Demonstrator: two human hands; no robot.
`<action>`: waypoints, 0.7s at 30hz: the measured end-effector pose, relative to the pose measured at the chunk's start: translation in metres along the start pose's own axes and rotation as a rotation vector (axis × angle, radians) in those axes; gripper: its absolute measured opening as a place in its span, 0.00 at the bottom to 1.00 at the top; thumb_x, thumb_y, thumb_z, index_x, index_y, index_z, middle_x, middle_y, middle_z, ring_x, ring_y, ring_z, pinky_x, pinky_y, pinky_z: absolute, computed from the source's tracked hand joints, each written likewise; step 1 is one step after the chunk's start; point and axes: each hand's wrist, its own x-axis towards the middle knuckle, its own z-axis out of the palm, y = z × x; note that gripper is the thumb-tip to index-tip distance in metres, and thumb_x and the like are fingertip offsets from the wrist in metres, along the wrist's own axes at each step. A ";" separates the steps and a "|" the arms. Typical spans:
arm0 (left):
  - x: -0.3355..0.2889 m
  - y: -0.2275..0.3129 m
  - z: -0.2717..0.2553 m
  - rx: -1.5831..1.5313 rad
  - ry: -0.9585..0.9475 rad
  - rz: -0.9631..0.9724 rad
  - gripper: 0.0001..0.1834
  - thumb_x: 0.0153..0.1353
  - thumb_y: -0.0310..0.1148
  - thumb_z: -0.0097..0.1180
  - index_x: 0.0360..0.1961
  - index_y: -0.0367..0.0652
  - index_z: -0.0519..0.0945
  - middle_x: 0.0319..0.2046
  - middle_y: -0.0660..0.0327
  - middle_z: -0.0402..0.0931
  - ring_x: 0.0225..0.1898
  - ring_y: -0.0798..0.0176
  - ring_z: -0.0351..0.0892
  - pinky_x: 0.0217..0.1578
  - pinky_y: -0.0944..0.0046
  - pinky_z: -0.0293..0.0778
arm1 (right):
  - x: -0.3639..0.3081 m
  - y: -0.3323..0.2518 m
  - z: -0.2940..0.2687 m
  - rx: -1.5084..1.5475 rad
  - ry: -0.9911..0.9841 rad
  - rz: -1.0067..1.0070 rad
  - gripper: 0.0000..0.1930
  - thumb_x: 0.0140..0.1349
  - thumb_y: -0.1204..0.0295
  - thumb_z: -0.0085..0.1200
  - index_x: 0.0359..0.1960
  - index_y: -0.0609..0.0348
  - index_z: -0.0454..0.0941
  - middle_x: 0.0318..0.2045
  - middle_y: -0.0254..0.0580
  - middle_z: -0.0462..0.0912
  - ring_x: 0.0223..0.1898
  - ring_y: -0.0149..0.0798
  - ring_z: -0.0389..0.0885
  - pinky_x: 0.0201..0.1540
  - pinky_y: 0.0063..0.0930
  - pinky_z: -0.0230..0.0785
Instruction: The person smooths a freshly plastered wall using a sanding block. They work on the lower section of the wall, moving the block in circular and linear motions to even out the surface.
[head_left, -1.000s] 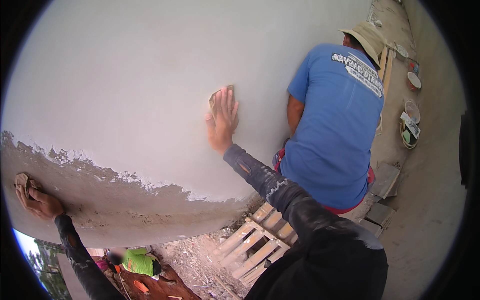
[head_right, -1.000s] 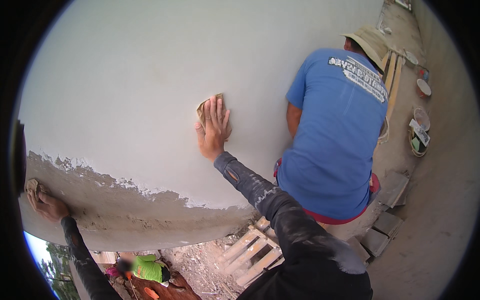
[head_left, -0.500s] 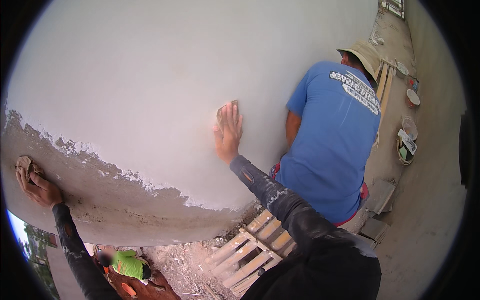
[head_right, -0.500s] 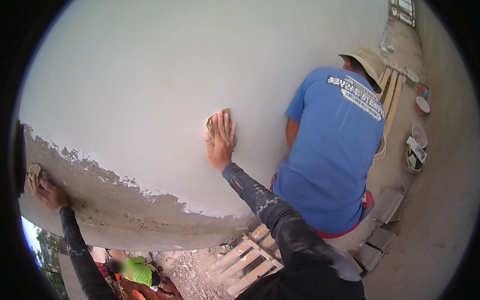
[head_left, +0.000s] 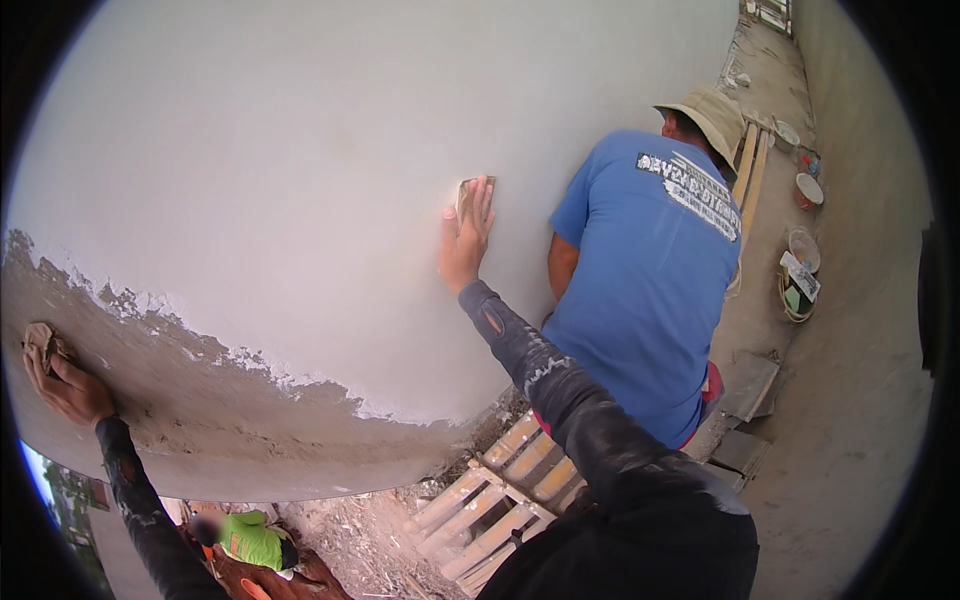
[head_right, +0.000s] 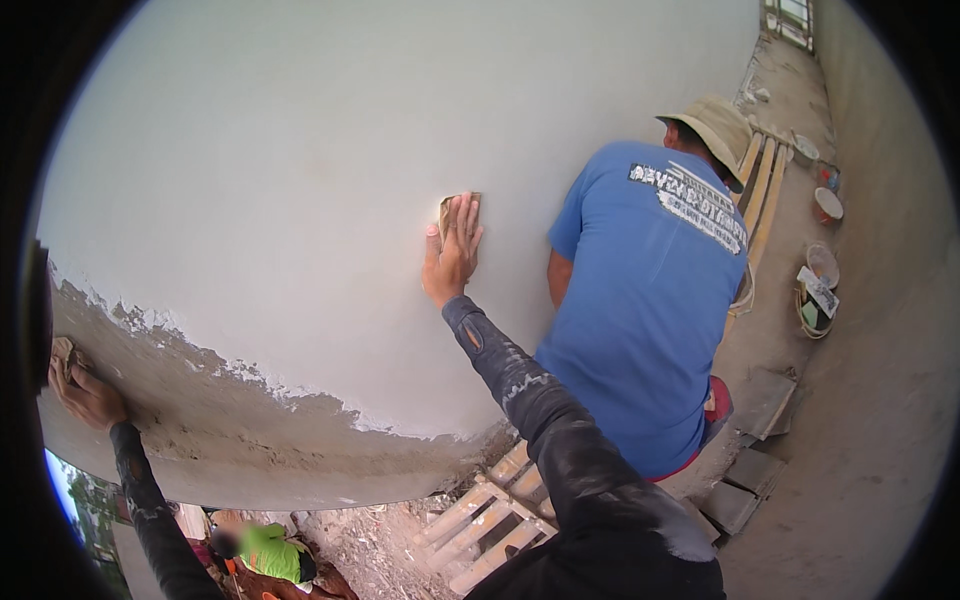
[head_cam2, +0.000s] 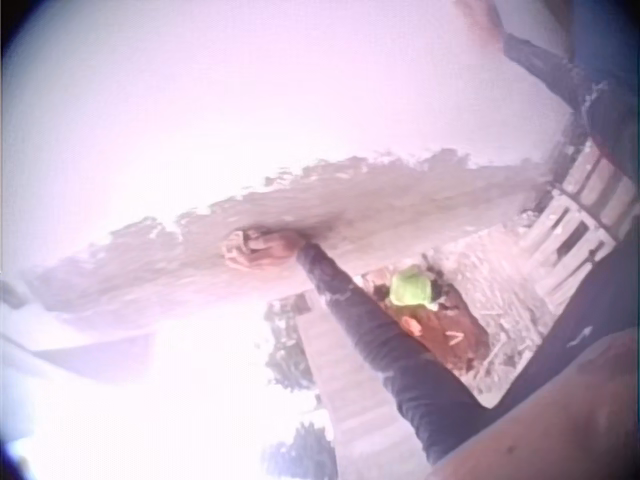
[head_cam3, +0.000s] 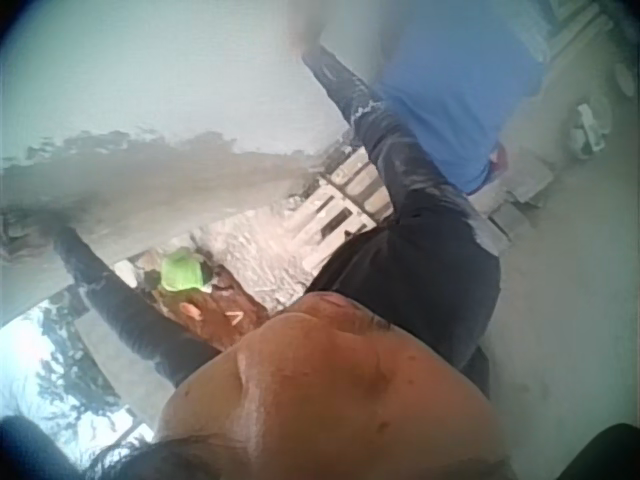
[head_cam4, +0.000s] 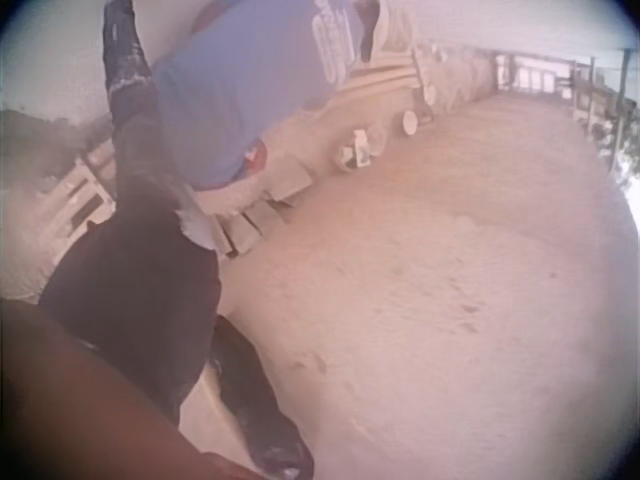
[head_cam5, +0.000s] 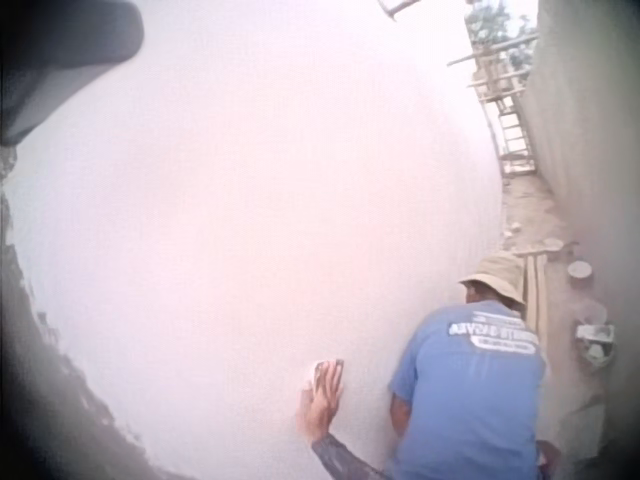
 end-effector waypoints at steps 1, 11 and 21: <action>0.000 -0.001 -0.001 0.002 -0.008 -0.010 0.21 0.70 0.40 0.43 0.60 0.42 0.70 0.61 0.55 0.69 0.62 0.50 0.67 0.62 0.55 0.62 | 0.020 -0.006 0.002 0.044 0.085 0.085 0.32 0.73 0.54 0.34 0.72 0.59 0.48 0.74 0.45 0.45 0.75 0.49 0.36 0.71 0.59 0.25; 0.004 -0.002 -0.003 0.021 -0.025 -0.021 0.21 0.71 0.40 0.43 0.59 0.41 0.70 0.61 0.54 0.70 0.62 0.50 0.67 0.62 0.54 0.62 | 0.004 -0.024 -0.003 -0.047 -0.141 -0.236 0.32 0.73 0.54 0.36 0.73 0.55 0.48 0.74 0.43 0.45 0.75 0.49 0.37 0.71 0.60 0.25; -0.012 -0.012 -0.010 0.063 -0.087 -0.057 0.21 0.71 0.38 0.43 0.60 0.40 0.71 0.60 0.53 0.70 0.61 0.49 0.68 0.61 0.54 0.63 | 0.105 -0.061 -0.003 0.012 -0.063 -0.254 0.34 0.73 0.49 0.29 0.72 0.58 0.47 0.74 0.43 0.43 0.75 0.48 0.36 0.72 0.58 0.24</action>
